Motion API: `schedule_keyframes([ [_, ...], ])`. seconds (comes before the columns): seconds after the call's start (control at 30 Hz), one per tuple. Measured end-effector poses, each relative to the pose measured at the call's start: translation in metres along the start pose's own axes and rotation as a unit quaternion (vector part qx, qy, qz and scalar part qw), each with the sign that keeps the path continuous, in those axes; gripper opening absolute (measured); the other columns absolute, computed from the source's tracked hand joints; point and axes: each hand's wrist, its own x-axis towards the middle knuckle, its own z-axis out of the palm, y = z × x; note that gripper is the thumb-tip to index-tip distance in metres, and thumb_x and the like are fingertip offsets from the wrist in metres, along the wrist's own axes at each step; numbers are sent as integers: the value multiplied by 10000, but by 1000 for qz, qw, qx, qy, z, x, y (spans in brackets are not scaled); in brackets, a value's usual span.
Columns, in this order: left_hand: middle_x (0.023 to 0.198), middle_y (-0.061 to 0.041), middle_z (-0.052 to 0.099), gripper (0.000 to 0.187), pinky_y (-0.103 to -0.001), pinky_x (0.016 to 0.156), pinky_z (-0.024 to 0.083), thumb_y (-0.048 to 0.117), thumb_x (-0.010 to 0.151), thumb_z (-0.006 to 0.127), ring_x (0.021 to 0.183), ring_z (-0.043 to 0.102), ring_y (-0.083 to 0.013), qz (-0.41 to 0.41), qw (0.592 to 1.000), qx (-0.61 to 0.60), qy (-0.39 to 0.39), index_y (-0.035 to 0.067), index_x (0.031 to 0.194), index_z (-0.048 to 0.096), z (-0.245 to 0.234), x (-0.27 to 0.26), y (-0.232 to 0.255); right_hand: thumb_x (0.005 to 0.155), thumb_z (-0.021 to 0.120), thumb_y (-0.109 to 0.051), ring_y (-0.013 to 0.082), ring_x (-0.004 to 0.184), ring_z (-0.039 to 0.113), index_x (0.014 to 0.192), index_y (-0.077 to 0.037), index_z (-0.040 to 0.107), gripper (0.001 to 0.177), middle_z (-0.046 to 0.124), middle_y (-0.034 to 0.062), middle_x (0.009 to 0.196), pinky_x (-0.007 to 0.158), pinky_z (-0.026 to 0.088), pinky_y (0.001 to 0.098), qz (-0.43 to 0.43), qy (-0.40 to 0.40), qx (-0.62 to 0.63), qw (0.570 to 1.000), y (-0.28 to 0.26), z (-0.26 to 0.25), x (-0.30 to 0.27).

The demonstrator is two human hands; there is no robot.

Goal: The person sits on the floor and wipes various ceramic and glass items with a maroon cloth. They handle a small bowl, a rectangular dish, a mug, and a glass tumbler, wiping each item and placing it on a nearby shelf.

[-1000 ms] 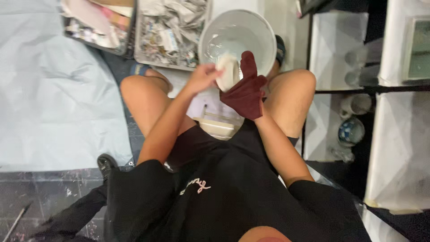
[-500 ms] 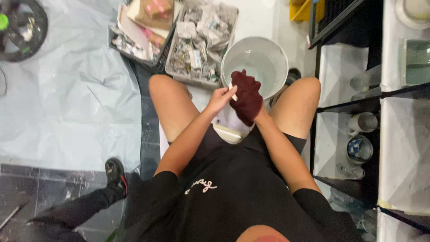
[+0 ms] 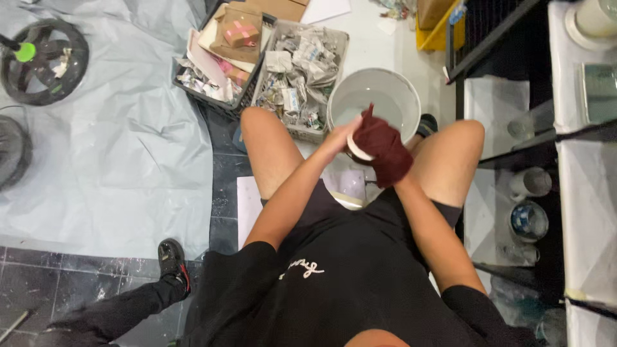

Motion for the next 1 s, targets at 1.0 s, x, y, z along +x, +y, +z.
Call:
schedule_keyframes([
  [1.0, 667, -62, 667, 750, -315, 709, 491, 616, 1030, 448, 695, 619, -143, 135, 958, 206, 148, -28, 752, 713, -8, 5, -33, 791, 844, -212, 416, 1315, 545, 1441, 16, 519, 761, 582, 219, 1410, 1120, 422, 486, -29, -8, -141, 990, -50, 1, 4],
])
